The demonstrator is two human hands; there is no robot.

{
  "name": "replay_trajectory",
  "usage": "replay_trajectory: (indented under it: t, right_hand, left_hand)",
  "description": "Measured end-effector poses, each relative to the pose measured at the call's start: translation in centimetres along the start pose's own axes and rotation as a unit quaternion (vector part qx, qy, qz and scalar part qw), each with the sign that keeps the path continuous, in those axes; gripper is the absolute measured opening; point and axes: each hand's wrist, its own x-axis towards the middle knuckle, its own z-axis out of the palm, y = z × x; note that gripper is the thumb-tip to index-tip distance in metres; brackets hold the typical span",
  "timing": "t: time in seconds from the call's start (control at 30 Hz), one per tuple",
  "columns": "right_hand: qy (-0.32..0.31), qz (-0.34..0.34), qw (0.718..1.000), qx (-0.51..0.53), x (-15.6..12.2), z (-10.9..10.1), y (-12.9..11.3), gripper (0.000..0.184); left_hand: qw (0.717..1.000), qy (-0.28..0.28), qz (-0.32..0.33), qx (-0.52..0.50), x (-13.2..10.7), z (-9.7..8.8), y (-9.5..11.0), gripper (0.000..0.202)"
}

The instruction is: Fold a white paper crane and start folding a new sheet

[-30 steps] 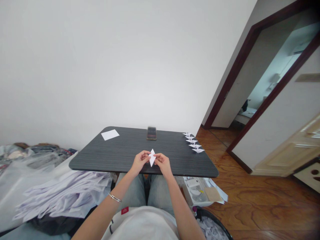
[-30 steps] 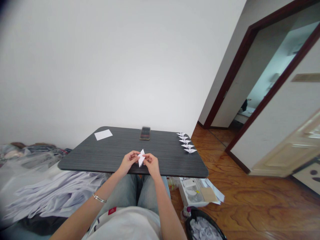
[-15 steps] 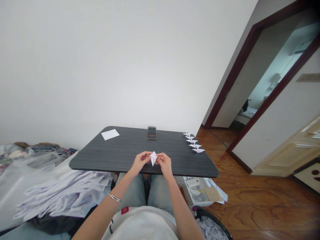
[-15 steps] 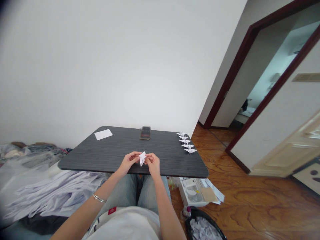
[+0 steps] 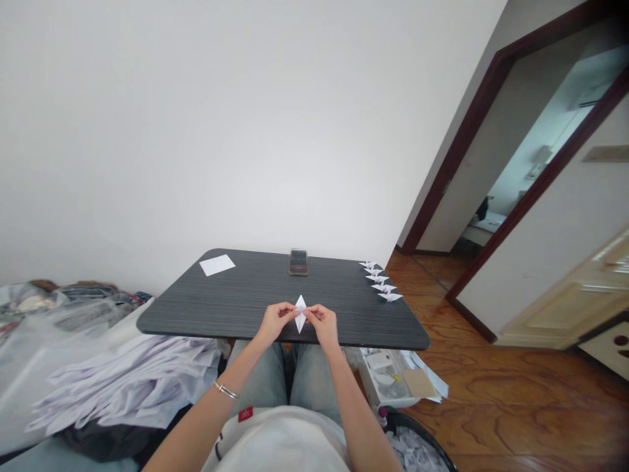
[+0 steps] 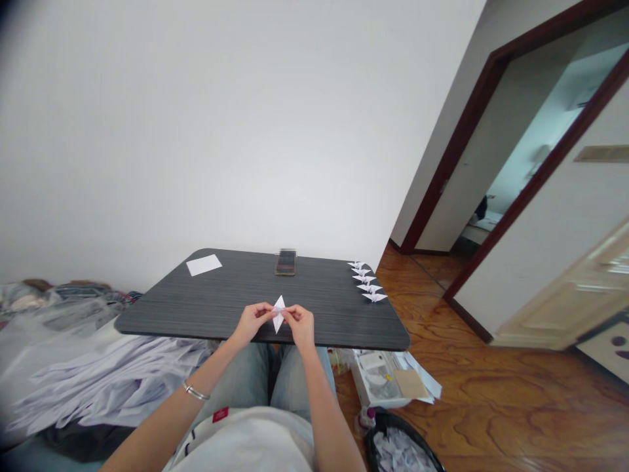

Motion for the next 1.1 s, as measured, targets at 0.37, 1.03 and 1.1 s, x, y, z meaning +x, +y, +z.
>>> replay_trajectory:
  t: [0.37, 1.03, 1.1]
  right_hand:
    - [0.0, 0.0, 1.0, 0.0, 0.01, -0.05, 0.21, 0.014]
    - [-0.025, -0.022, 0.999, -0.014, -0.08, -0.04, -0.29, 0.027]
    - [-0.03, -0.013, 0.999, -0.025, 0.1, -0.11, -0.03, 0.028]
  left_hand:
    - [1.0, 0.012, 0.006, -0.015, -0.11, 0.07, 0.16, 0.022]
    - [0.999, 0.006, 0.037, -0.038, -0.05, 0.14, -0.04, 0.028]
    - [0.999, 0.006, 0.035, -0.036, -0.05, 0.09, 0.02, 0.028]
